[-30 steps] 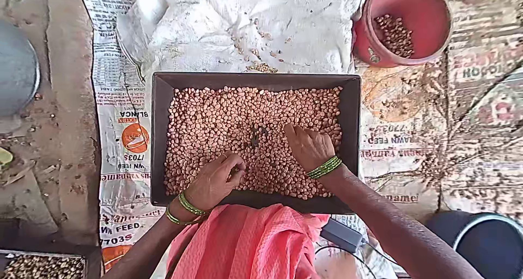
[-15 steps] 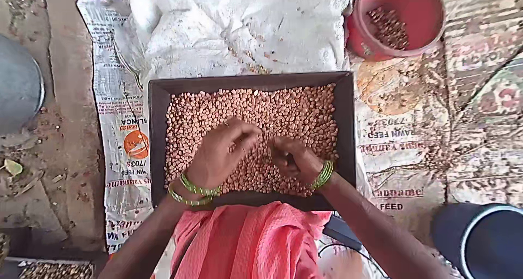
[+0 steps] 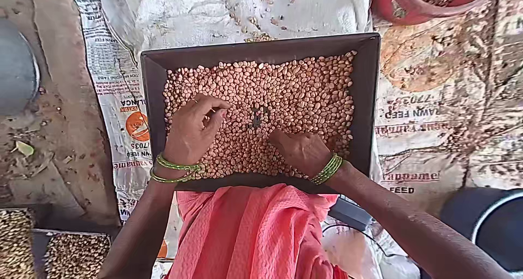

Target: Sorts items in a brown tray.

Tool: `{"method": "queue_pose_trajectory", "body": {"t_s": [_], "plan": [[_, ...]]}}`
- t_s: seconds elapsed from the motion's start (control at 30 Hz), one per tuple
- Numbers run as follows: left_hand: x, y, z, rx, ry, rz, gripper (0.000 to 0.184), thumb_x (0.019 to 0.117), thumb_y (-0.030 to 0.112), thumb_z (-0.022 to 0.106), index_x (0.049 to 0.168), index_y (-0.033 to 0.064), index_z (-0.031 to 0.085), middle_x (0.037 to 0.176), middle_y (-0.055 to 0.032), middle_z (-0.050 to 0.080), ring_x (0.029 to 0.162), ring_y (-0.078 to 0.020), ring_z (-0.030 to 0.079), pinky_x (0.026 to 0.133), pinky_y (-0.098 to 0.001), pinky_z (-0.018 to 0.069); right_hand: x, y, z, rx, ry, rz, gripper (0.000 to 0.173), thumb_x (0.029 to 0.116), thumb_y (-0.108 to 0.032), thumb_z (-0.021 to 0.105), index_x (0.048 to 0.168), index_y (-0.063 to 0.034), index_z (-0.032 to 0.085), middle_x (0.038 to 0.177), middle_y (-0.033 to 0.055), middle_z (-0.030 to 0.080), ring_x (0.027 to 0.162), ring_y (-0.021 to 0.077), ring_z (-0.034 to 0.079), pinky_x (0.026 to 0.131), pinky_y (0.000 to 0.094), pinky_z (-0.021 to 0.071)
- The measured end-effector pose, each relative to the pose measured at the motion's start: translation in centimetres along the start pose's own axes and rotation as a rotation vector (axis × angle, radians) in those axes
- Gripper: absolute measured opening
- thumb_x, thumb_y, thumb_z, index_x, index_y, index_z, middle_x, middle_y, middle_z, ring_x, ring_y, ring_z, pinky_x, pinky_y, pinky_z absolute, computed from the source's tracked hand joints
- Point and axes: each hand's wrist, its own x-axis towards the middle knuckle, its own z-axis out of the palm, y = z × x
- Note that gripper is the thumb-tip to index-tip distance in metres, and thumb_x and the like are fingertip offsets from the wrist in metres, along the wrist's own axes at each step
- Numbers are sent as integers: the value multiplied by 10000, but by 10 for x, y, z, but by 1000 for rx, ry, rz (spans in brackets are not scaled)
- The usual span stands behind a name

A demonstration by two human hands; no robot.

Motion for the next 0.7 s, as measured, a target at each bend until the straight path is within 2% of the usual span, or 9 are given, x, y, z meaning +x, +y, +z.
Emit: {"method": "queue_pose_trajectory", "body": {"t_s": [0.07, 0.13, 0.23, 0.37, 0.5, 0.6, 0.63, 0.67, 0.7], "plan": [[-2, -5, -8, 50, 12, -24, 210, 1034, 166, 581, 1159, 60, 713, 1066, -115, 696, 833, -140, 674, 741, -262, 562, 1, -2, 5, -83, -28, -46, 111, 1009, -108, 583, 1038, -50, 673, 712, 128, 649, 550, 327, 661, 443, 454, 517], [0, -8, -11, 87, 7, -46, 208, 1033, 172, 583, 1151, 64, 717, 1072, -115, 716, 853, -165, 694, 764, -310, 580, 7, -5, 5, -91, -51, -63, 114, 935, 6, 622, 1035, -17, 671, 721, 152, 638, 574, 343, 670, 448, 454, 520], [9, -6, -5, 145, -49, -59, 211, 1024, 125, 577, 1149, 46, 728, 1096, -159, 709, 893, -265, 703, 789, -429, 584, 11, -17, -2, -104, -129, 18, 116, 943, 33, 614, 1046, 15, 667, 765, 186, 668, 649, 377, 703, 506, 473, 544], [25, -2, 24, 280, -155, 41, 216, 1027, 162, 597, 1120, 31, 741, 1071, -193, 703, 959, -368, 706, 849, -527, 574, 11, -30, -10, -133, -254, 97, 179, 1001, -3, 534, 1116, 40, 663, 827, 202, 697, 690, 389, 718, 548, 480, 555], [35, -4, 43, 428, -243, 14, 254, 1014, 177, 628, 1146, -23, 712, 1104, -243, 672, 1025, -415, 687, 911, -518, 557, 19, -41, -27, -36, -618, 218, 298, 1081, -69, 404, 1338, 29, 519, 1029, 253, 687, 930, 450, 707, 752, 538, 553], [37, -4, 43, 429, -251, -15, 240, 1009, 177, 637, 1115, -26, 712, 1079, -236, 674, 1011, -408, 687, 899, -527, 556, 23, -29, -36, 272, -698, 342, 350, 1116, -260, 425, 1330, -10, 544, 1064, 240, 690, 1012, 414, 690, 878, 550, 530], [38, -4, 42, 419, -255, -38, 229, 1001, 187, 649, 1095, -13, 711, 1062, -223, 673, 983, -395, 688, 864, -535, 561, 19, -18, -37, 483, -616, 359, 331, 1100, -269, 477, 1262, -9, 602, 960, 202, 682, 879, 342, 681, 804, 504, 538], [40, -3, 38, 395, -268, -70, 211, 993, 193, 659, 1074, 5, 710, 1039, -206, 664, 937, -376, 685, 812, -540, 560, 13, -6, -34, 709, -494, 355, 280, 1082, -254, 515, 1165, -18, 642, 810, 121, 637, 699, 224, 610, 664, 400, 512], [41, 0, 32, 346, -286, -104, 190, 986, 195, 662, 1053, 25, 713, 1019, -185, 661, 886, -349, 681, 762, -538, 560, 8, 2, -30, 966, -395, 383, 213, 1069, -233, 509, 1061, -65, 640, 670, 5, 530, 546, 85, 472, 522, 259, 402]]}}
